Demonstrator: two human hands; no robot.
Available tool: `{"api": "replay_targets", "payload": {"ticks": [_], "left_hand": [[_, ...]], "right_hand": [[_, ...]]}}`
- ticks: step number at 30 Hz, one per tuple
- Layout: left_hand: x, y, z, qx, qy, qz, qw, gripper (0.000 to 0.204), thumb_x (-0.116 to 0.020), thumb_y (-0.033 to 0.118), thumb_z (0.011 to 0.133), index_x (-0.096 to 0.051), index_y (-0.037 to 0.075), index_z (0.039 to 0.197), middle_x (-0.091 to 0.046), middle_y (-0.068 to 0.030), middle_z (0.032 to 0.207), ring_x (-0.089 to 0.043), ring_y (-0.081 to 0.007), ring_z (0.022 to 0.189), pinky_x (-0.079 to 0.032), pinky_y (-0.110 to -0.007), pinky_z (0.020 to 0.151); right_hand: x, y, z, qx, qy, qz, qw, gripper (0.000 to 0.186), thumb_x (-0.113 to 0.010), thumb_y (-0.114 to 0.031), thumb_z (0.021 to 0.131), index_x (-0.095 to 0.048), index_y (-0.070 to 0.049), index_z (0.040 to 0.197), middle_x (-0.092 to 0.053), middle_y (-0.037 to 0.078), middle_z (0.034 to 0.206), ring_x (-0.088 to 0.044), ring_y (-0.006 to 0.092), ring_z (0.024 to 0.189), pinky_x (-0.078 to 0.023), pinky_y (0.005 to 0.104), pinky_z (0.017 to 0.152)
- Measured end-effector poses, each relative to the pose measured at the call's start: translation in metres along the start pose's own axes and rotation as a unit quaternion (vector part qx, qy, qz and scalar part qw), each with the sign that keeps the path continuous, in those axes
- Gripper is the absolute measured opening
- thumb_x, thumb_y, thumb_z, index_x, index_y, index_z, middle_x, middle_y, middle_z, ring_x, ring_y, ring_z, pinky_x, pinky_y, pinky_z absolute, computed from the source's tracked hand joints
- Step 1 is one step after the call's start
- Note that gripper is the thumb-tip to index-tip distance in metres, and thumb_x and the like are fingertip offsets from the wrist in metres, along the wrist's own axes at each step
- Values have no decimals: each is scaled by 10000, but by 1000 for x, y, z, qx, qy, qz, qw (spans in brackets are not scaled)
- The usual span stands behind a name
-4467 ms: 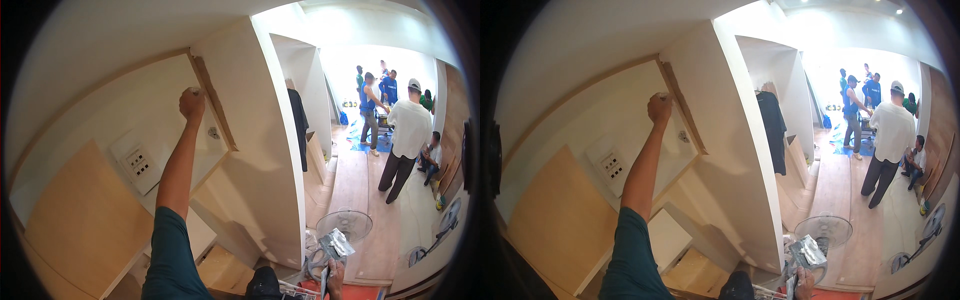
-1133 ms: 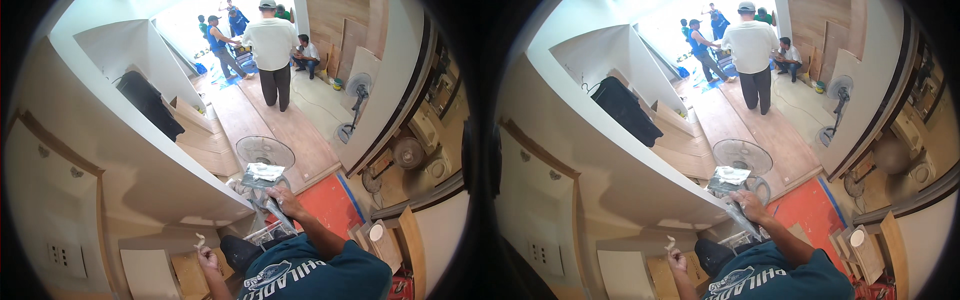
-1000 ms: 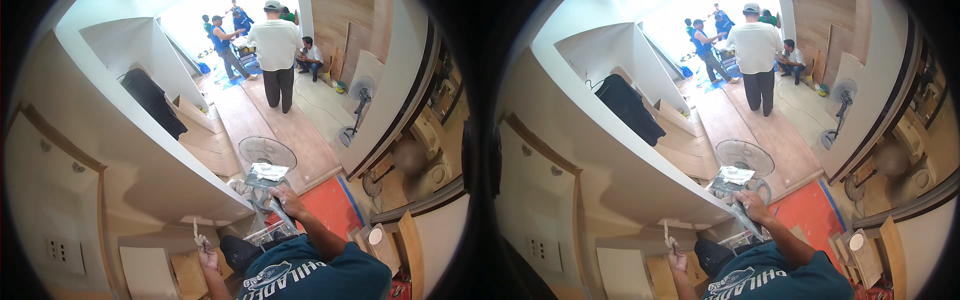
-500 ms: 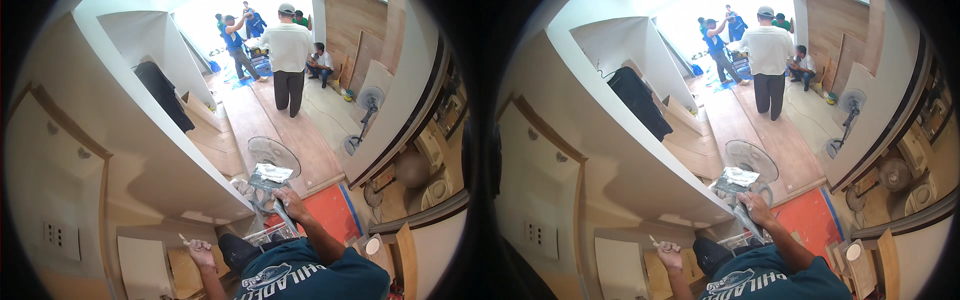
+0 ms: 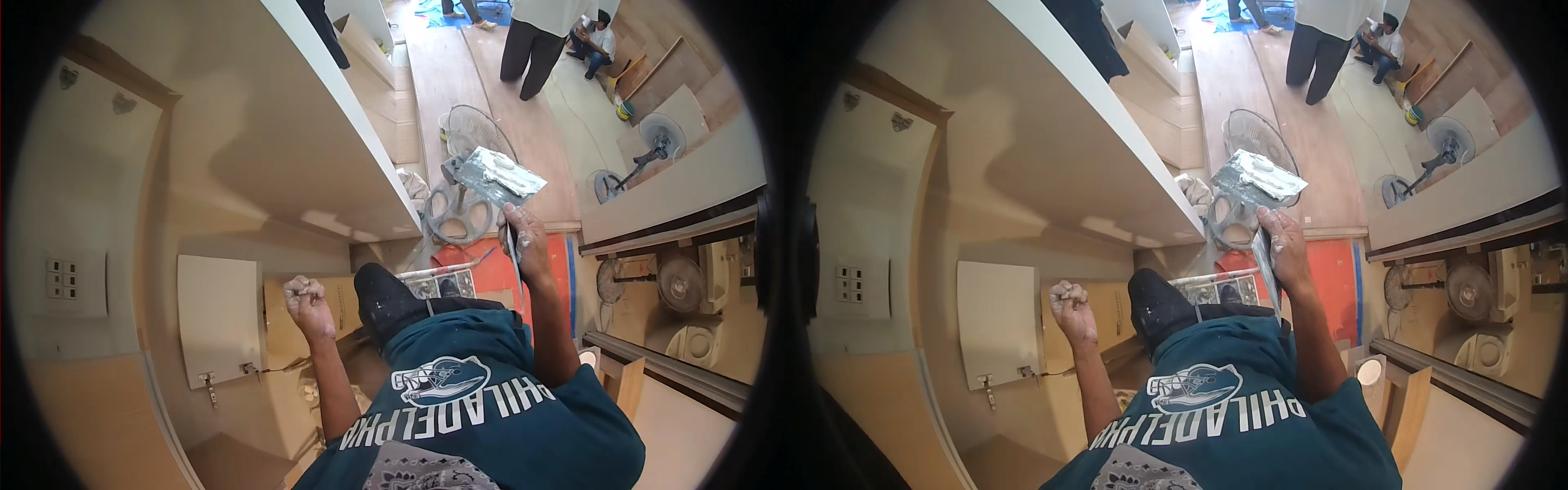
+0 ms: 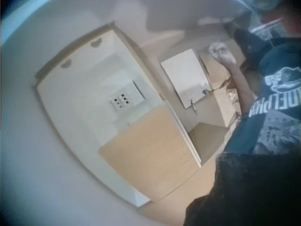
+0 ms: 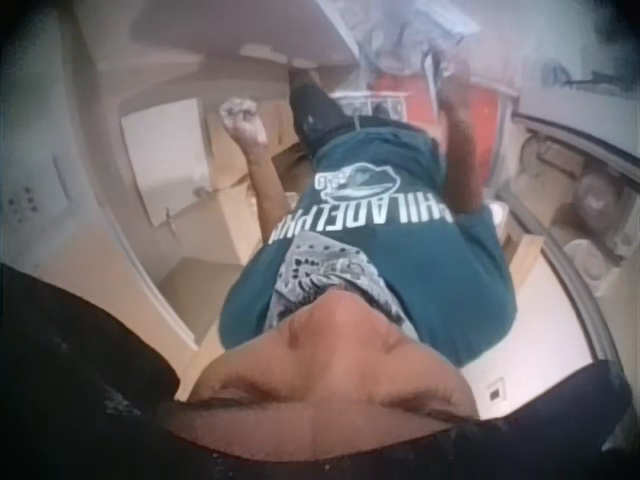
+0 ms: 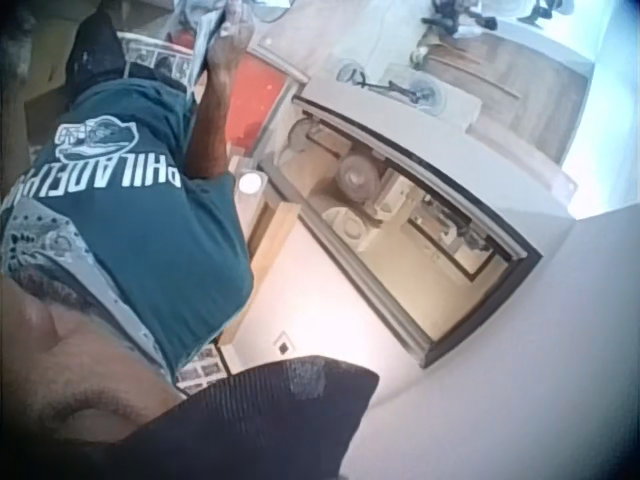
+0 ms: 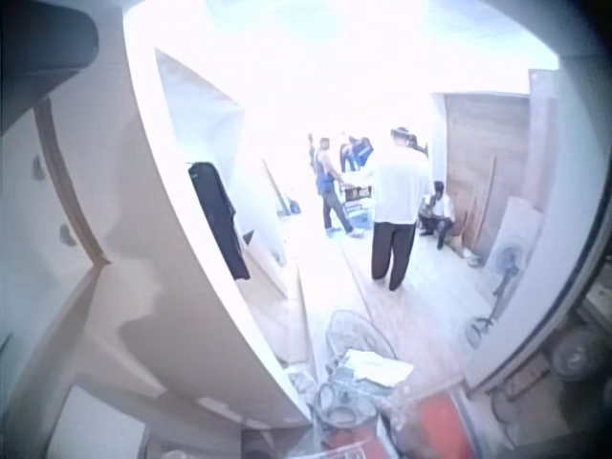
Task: The person applies joint compound to wall seams and corners using a putty knife and hawk. They repeatedly scoop compound from the hawk and smooth it along the edges of a wooden cabinet and wall junctions. The person also cleans the putty knife at a sink before continuing to apply compound to lower wall areas.
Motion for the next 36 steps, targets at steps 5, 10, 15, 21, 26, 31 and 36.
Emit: {"api": "replay_targets", "payload": {"ticks": [5,10,15,21,26,31,36], "left_hand": [[-1,-2,-21,29,33,-7,999,117,-486,49,908,-435,121,832,-428,-4,767,-419,-105,659,-347,-269,618],[-5,-16,-26,103,27,53,993,207,-475,236,992,-424,126,824,-368,31,654,-374,-76,505,-312,-234,452],[-45,-26,-26,177,-47,140,973,294,-437,379,1015,-517,101,957,-350,34,616,-327,-70,430,-295,-223,388],[-60,-65,-3,241,-131,51,960,354,-459,330,1007,-485,-17,1070,-627,-232,1045,-696,-318,874,-608,-331,579],[-63,-87,24,255,-122,20,959,239,-537,274,981,-488,41,1010,-652,-156,899,-638,-170,584,-441,-214,343],[-57,-108,56,306,-177,-39,934,368,-438,409,998,-474,107,792,-430,-25,565,-354,-70,329,-244,-192,271],[-78,-115,82,363,-209,-150,895,473,-382,455,1012,-396,133,666,-301,24,492,-248,-67,365,-227,-217,360]], "right_hand": [[-4,-7,1,-22,-23,20,999,331,-500,-335,990,-537,-87,774,-453,-7,496,-374,64,388,-271,220,383],[-6,-7,5,-8,-22,-9,1000,335,-493,-335,991,-537,-81,777,-458,-2,511,-380,62,413,-280,222,409],[-6,-3,7,11,3,-26,1000,342,-495,-336,987,-539,-75,771,-459,0,510,-389,64,419,-286,220,417],[-5,0,3,1,59,-14,998,341,-498,-331,984,-545,-80,758,-448,-15,492,-391,65,414,-291,220,420],[5,18,5,-5,117,-1,993,324,-529,-319,969,-563,-83,750,-456,-37,567,-400,50,482,-308,230,461],[10,37,8,2,177,22,984,341,-547,-318,957,-564,-76,718,-458,-38,592,-407,58,515,-320,246,484],[7,44,10,26,222,-2,975,336,-491,-312,983,-540,-78,747,-455,-8,513,-420,70,413,-312,221,409]]}}
Point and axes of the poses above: each hand's wrist, its own z-axis towards the middle knuckle, its own x-axis out of the back of the hand, y = z × x, the point moved 3 cm from there along z, towards the middle knuckle
